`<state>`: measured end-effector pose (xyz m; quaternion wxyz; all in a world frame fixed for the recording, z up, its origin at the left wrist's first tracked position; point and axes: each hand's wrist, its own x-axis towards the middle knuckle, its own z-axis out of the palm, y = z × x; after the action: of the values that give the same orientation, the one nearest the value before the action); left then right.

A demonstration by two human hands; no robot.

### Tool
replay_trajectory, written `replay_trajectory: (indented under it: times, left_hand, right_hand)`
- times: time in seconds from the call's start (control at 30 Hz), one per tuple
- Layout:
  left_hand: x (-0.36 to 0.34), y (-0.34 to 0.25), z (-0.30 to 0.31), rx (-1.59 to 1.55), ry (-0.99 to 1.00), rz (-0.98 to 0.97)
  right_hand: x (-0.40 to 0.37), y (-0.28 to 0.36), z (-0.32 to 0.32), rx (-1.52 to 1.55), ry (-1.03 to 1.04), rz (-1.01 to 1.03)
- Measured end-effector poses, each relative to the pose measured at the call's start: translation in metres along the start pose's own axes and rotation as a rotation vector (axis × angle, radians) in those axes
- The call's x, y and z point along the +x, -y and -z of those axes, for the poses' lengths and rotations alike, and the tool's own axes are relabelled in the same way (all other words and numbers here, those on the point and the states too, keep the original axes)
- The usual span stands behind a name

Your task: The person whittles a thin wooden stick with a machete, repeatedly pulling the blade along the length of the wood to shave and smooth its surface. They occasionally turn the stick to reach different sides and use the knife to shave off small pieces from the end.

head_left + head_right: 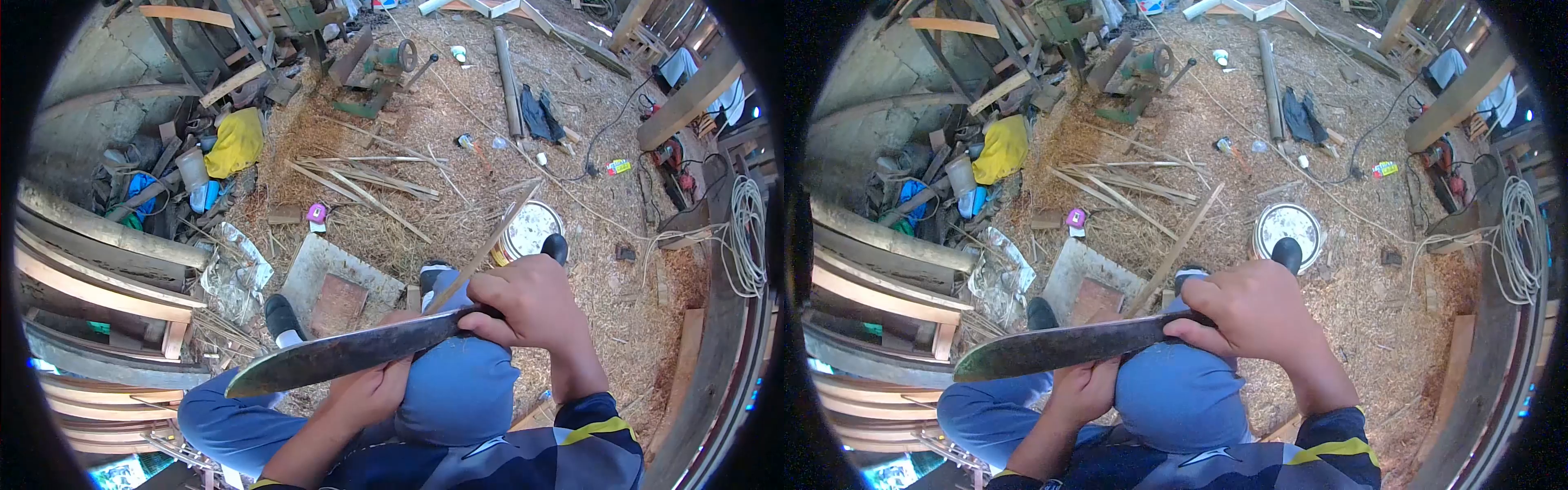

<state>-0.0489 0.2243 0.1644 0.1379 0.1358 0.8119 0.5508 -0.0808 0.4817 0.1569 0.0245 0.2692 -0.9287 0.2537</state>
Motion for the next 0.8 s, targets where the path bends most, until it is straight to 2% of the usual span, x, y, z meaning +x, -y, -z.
replay_trajectory:
  times: [0.2,0.43,0.53,0.63,0.73,0.77,0.8]
  left_hand:
    - [-0.026,0.003,-0.003,0.031,-0.086,0.056]
    - [-0.035,-0.003,-0.004,-0.102,-0.077,0.18]
    - [-0.044,0.007,-0.005,-0.143,-0.049,0.228]
    - [-0.052,0.026,0.0,-0.216,-0.035,0.21]
    - [-0.045,0.02,0.001,-0.386,-0.078,0.291]
    - [-0.042,0.016,0.0,-0.36,-0.032,0.325]
    - [-0.039,0.02,-0.003,-0.296,-0.047,0.243]
  right_hand:
    - [-0.004,0.003,0.002,-0.043,-0.093,0.044]
    - [-0.007,0.008,0.007,-0.081,-0.138,0.057]
    - [-0.012,0.006,0.005,-0.078,-0.125,0.027]
    - [-0.024,-0.006,-0.001,0.039,-0.125,-0.086]
    - [-0.021,0.004,0.008,0.01,-0.057,-0.074]
    - [-0.018,0.002,0.008,-0.013,-0.032,-0.038]
    - [-0.016,0.003,0.007,-0.025,-0.038,-0.025]
